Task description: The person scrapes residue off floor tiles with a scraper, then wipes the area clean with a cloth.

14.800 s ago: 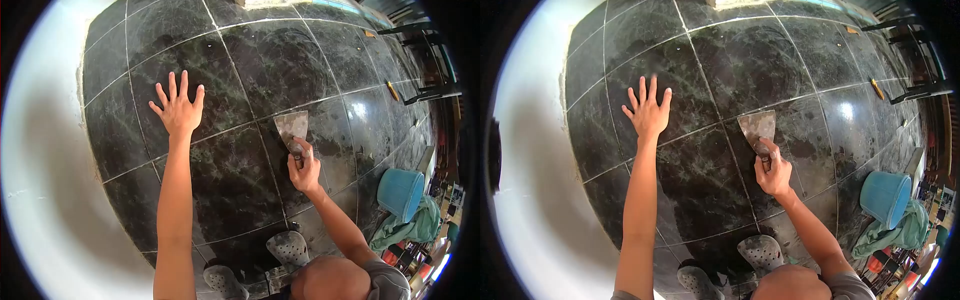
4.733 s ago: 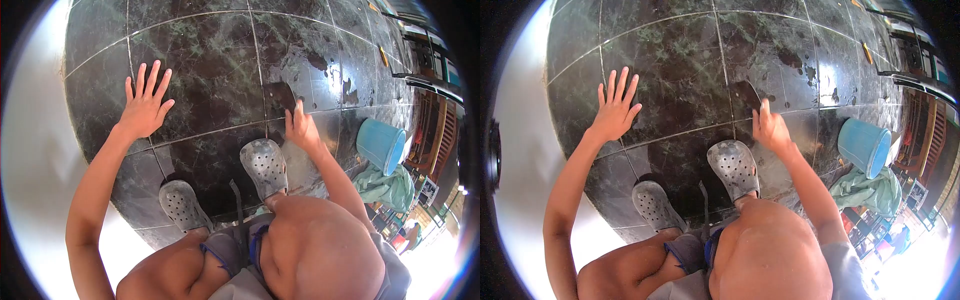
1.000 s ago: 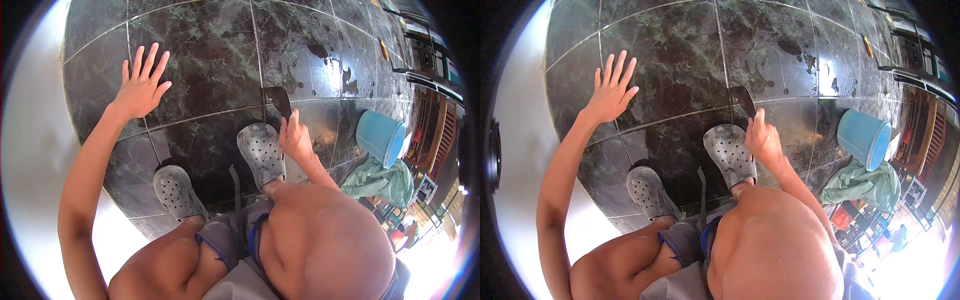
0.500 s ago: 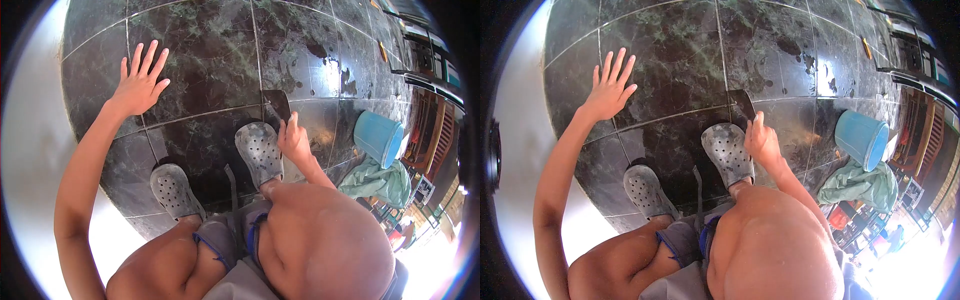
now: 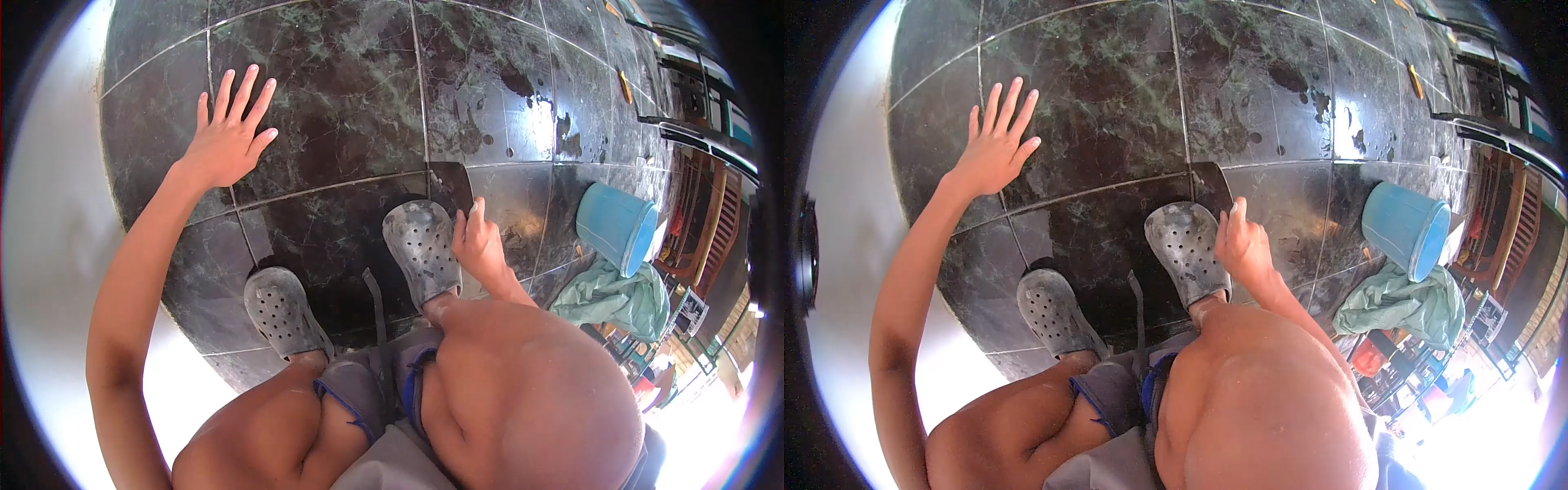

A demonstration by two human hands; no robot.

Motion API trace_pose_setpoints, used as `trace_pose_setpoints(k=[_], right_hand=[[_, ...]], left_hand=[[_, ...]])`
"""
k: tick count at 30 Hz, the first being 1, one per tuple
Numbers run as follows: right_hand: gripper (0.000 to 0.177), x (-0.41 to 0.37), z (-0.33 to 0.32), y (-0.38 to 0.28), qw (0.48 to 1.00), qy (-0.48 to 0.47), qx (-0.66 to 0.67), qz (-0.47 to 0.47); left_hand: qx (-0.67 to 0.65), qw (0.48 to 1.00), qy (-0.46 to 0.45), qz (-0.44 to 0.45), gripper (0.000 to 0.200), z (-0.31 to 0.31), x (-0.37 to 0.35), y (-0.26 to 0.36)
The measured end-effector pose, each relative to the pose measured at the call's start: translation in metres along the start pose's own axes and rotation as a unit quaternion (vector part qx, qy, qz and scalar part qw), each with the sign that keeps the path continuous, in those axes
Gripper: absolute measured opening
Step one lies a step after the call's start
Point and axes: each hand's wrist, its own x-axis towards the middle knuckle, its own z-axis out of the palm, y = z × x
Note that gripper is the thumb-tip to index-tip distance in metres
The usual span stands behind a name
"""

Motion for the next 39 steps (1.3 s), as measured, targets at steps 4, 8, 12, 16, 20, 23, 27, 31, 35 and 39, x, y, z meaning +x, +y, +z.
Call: trace_pose_setpoints(k=[4,8,12,16,20,23,27,31,35,39], right_hand=[[0.044,0.036,0.008,-0.003,0.997,0.06,-0.021,-0.034],[0.049,0.124,0.022,-0.003,0.972,0.183,-0.085,-0.117],[0.052,0.246,0.007,-0.017,0.971,0.206,-0.045,-0.11],[0.053,0.31,-0.006,-0.02,0.971,0.202,-0.033,-0.12],[0.056,0.269,-0.001,-0.014,0.964,0.213,-0.04,-0.152],[0.054,0.181,0.027,0.025,0.963,0.183,-0.089,-0.175],[0.053,0.077,0.006,0.02,0.986,0.126,0.088,0.068],[0.057,0.08,0.017,0.065,0.944,0.291,0.0,0.153],[0.058,0.133,-0.004,0.073,0.943,0.278,0.031,0.182],[0.058,0.185,-0.036,0.065,0.94,0.2,0.118,0.249]], left_hand=[[-0.001,1.0,-0.001,0.001,0.068,0.001,-0.001,-0.001],[-0.005,1.0,-0.005,0.001,0.068,-0.001,-0.001,0.0],[-0.009,1.0,-0.004,0.002,0.069,-0.002,-0.002,0.0],[-0.023,1.0,-0.012,-0.002,0.07,-0.007,-0.002,0.002],[-0.055,0.998,0.037,0.005,0.072,-0.009,-0.007,0.002],[-0.065,0.985,0.139,0.073,0.071,-0.004,-0.008,0.007],[-0.071,0.951,0.119,0.276,0.069,-0.02,0.014,0.058],[-0.172,0.884,0.167,0.4,0.069,-0.014,0.073,0.131],[-0.211,0.902,0.225,0.301,0.071,-0.051,0.157,0.097],[-0.062,0.92,0.365,0.131,0.064,-0.054,0.223,0.026]])
